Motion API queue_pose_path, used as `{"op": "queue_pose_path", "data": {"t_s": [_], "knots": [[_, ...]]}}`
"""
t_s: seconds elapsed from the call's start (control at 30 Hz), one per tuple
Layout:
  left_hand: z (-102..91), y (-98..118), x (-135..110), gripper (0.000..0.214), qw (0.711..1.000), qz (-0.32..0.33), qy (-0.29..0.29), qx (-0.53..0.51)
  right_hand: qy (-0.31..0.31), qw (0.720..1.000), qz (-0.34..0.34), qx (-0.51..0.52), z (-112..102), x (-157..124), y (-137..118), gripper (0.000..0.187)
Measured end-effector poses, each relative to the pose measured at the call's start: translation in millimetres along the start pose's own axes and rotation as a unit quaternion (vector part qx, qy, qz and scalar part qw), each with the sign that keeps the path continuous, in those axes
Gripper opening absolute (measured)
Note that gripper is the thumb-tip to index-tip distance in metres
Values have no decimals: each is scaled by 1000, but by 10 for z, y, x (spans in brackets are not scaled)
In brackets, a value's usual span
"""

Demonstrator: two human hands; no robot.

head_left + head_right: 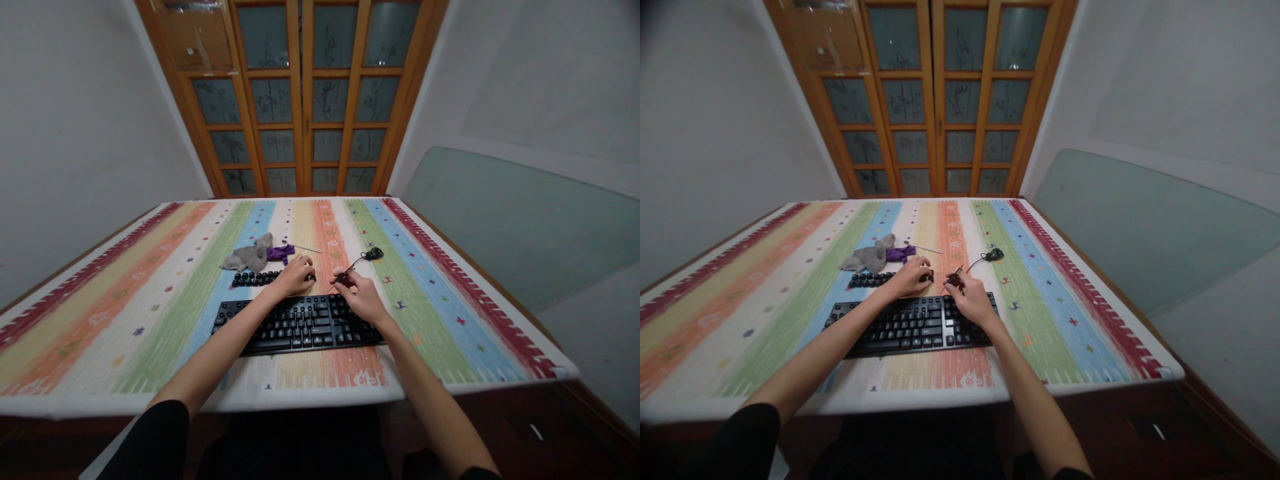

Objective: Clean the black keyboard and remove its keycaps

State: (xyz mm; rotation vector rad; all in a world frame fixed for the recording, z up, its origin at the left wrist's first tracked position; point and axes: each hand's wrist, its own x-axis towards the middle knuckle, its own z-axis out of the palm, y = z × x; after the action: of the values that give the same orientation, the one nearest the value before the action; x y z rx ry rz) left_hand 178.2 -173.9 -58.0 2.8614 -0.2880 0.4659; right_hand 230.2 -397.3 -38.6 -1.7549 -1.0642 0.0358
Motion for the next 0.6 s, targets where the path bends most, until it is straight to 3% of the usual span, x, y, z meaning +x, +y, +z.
{"op": "queue_pose_path", "data": {"t_s": [0.6], "knots": [[-3,-18,-40,11,1000,0,3,29,-44,999,4,-15,-13,-24,-25,19]]}}
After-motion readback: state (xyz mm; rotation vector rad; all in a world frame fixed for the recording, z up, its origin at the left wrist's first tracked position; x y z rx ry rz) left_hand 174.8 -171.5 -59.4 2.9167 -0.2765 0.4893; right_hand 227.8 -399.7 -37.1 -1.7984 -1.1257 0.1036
